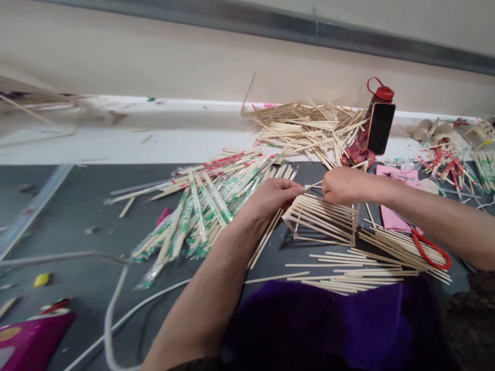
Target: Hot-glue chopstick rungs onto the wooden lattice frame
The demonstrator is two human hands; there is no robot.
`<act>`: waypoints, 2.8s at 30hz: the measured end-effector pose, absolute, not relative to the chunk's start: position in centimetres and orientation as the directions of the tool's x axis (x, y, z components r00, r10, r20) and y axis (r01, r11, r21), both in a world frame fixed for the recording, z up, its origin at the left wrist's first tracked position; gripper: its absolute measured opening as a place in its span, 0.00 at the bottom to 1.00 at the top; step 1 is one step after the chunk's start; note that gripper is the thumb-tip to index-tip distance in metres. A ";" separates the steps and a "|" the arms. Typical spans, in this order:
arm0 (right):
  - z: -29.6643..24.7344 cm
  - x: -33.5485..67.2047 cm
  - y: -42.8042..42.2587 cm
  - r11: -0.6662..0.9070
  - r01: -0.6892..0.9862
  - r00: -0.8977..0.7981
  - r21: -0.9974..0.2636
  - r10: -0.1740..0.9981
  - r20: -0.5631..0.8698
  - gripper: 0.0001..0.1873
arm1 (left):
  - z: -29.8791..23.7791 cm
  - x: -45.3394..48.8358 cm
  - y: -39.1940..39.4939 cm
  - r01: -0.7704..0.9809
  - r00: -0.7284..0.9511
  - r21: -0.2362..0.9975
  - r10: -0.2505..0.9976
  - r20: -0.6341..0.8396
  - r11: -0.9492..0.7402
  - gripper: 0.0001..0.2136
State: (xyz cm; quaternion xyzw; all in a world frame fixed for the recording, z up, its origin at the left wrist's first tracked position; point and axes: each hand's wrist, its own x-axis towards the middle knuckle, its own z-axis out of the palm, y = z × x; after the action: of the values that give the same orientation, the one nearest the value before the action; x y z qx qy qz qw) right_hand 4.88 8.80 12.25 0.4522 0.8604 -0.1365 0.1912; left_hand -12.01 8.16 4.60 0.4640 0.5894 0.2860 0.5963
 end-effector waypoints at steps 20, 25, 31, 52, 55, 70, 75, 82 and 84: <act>13.3 4.9 7.4 0.485 0.874 -0.478 -0.035 0.845 -0.240 0.12 | 4.9 -12.1 8.2 0.236 0.179 0.908 0.902 -0.392 0.347 0.09; 17.8 7.7 6.9 0.388 0.905 -0.379 -0.176 0.922 0.084 0.08 | 7.5 -15.6 7.6 0.442 0.205 0.877 0.931 -0.302 0.187 0.15; 16.2 12.3 8.5 0.268 0.757 -0.273 -0.596 0.958 0.084 0.04 | 9.3 -17.6 5.9 0.601 0.371 0.788 0.826 -0.423 0.133 0.13; 14.4 14.9 7.2 0.118 0.628 -0.224 -0.769 0.974 -0.034 0.14 | 7.0 -15.2 5.1 0.707 0.318 0.700 0.930 -0.187 -0.101 0.11; 15.4 15.0 5.8 0.143 0.541 -0.229 -0.829 0.973 0.019 0.12 | 6.5 -15.3 6.1 0.660 0.246 0.747 0.963 -0.110 -0.084 0.13; 14.0 13.6 1.6 0.294 0.477 -0.322 -0.828 0.935 0.146 0.11 | 3.8 -11.7 12.7 0.624 0.222 0.764 0.975 0.025 -0.162 0.13; 13.4 12.7 1.7 0.442 0.476 -0.426 -0.760 0.872 0.240 0.10 | 3.6 -10.9 13.9 0.604 0.279 0.773 0.960 0.020 -0.192 0.16; 12.7 11.8 1.7 0.480 0.471 -0.500 -0.740 0.836 0.224 0.09 | 3.2 -10.8 14.8 0.608 0.305 0.758 0.951 0.052 -0.236 0.14; 12.4 11.7 1.4 0.512 0.484 -0.530 -0.709 0.817 0.227 0.10 | 3.1 -10.7 14.8 0.607 0.320 0.754 0.946 0.058 -0.252 0.14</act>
State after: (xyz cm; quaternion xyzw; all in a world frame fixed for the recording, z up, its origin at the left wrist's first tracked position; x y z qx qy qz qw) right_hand 11.69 1.44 12.39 0.3952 0.8231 -0.2963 -0.2804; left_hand -10.75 14.80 3.10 0.7460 0.5203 0.2633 0.3216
